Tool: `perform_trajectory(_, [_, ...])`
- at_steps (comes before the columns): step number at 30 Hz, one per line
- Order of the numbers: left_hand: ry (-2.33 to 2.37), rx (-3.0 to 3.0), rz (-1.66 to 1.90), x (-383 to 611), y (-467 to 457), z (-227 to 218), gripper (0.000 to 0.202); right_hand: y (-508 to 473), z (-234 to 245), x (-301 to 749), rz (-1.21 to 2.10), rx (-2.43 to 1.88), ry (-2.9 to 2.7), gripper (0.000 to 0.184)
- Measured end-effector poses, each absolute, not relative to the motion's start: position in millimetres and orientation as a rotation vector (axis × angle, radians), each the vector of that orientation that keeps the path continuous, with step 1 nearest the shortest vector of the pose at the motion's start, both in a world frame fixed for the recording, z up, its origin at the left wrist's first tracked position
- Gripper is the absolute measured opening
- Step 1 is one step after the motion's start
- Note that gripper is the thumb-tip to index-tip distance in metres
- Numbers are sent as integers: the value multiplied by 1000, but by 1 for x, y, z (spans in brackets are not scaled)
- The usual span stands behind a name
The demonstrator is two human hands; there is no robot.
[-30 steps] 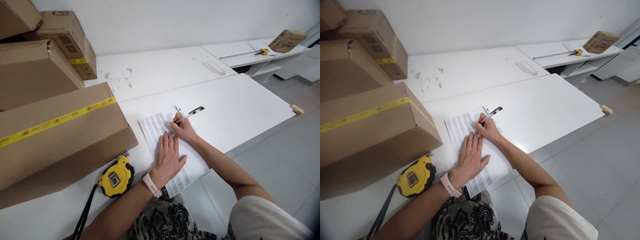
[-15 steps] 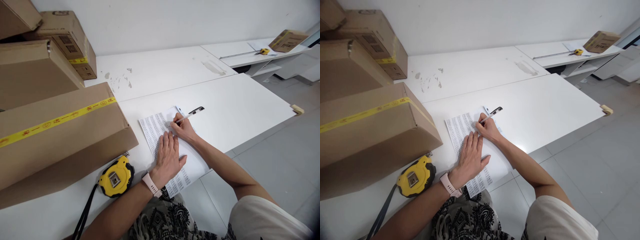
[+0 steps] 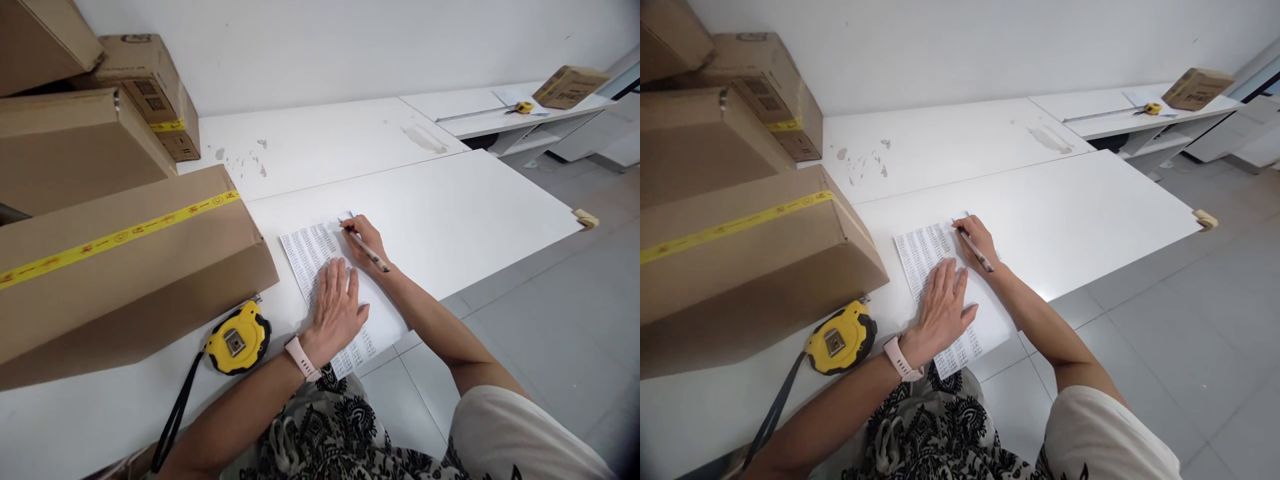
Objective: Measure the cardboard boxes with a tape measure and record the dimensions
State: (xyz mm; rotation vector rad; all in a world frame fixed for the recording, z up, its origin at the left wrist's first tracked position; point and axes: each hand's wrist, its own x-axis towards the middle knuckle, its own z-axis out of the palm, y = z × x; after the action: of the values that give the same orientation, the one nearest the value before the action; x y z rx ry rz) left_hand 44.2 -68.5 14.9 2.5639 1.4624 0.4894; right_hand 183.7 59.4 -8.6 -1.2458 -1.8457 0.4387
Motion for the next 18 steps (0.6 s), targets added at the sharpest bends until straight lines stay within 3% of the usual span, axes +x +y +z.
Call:
perform_trajectory(4, [1091,2385,807,22,-122,44,20,63,-15,186,284,-1187,-2081,36])
perform_trajectory(8, [1052,1964,672,-50,-193,33,44,66,-22,184,161,-1183,-2110,45])
perform_trajectory(12, [1574,1423,460,-140,-252,-29,58,62,-19,181,127,-1186,-1943,39])
perform_trajectory(18, [1848,1426,567,-184,-274,-107,50,26,22,158,133,-1080,-1697,31])
